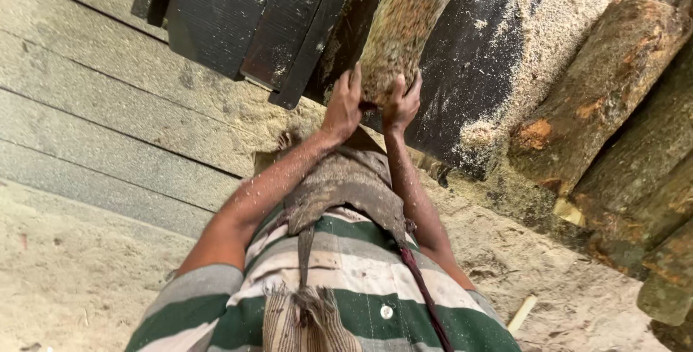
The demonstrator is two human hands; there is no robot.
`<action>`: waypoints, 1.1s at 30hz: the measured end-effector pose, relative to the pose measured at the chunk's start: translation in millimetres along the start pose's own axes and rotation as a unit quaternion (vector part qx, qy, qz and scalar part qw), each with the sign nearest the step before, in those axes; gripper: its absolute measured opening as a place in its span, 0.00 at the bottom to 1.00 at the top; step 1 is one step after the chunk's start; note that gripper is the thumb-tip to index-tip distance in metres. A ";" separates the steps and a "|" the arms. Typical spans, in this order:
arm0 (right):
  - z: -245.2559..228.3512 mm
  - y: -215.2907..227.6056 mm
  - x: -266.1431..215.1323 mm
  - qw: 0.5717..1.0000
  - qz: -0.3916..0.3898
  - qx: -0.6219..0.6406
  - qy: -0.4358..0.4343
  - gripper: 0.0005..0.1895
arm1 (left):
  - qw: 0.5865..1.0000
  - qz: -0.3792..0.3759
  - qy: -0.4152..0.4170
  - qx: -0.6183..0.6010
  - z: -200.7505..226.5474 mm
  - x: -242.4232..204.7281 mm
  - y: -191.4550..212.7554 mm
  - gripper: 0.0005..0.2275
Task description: The person feeds wooden logs into a large industrial saw to cut them into smaller planks, using their hands to guide the wood and periodically clearing sawdust from the machine.
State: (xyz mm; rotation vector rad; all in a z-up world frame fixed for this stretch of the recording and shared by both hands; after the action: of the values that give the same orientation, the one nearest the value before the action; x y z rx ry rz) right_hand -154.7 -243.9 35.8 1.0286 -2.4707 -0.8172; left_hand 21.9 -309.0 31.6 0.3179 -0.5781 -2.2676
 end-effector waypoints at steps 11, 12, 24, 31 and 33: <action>-7.1 5.4 72.1 0.996 -0.028 0.062 -0.062 0.39 | 0.998 -0.010 0.043 0.034 24.7 77.1 9.3 0.40; -11.5 9.4 78.8 0.998 -0.017 0.043 -0.037 0.39 | 0.998 0.005 0.032 0.052 27.7 84.5 9.1 0.40; -12.4 -2.1 194.5 0.947 0.082 -0.271 0.155 0.20 | 0.996 0.032 0.021 -0.079 21.0 170.3 7.0 0.42; 6.9 -5.2 281.1 0.964 0.045 -0.252 0.073 0.19 | 0.992 0.116 0.005 -0.043 34.7 114.6 43.3 0.35; 7.9 -5.1 306.1 0.975 0.033 -0.215 0.047 0.22 | 0.992 0.042 0.050 -0.108 26.3 72.2 40.3 0.31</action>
State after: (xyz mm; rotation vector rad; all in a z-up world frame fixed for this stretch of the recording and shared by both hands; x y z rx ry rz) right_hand -363.9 -466.8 53.7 0.8023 -2.1035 -1.1850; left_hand -12.6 -378.3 70.9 0.2917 -0.2857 -2.1941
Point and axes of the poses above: each hand's wrist, its own x-axis towards the middle knuckle, its own y-axis out of the back of the hand, z = x × y, the point moved 8 cm from there along x, towards the middle knuckle, and after that the axes turned 9 degrees about -z, right-handed, at the moved point
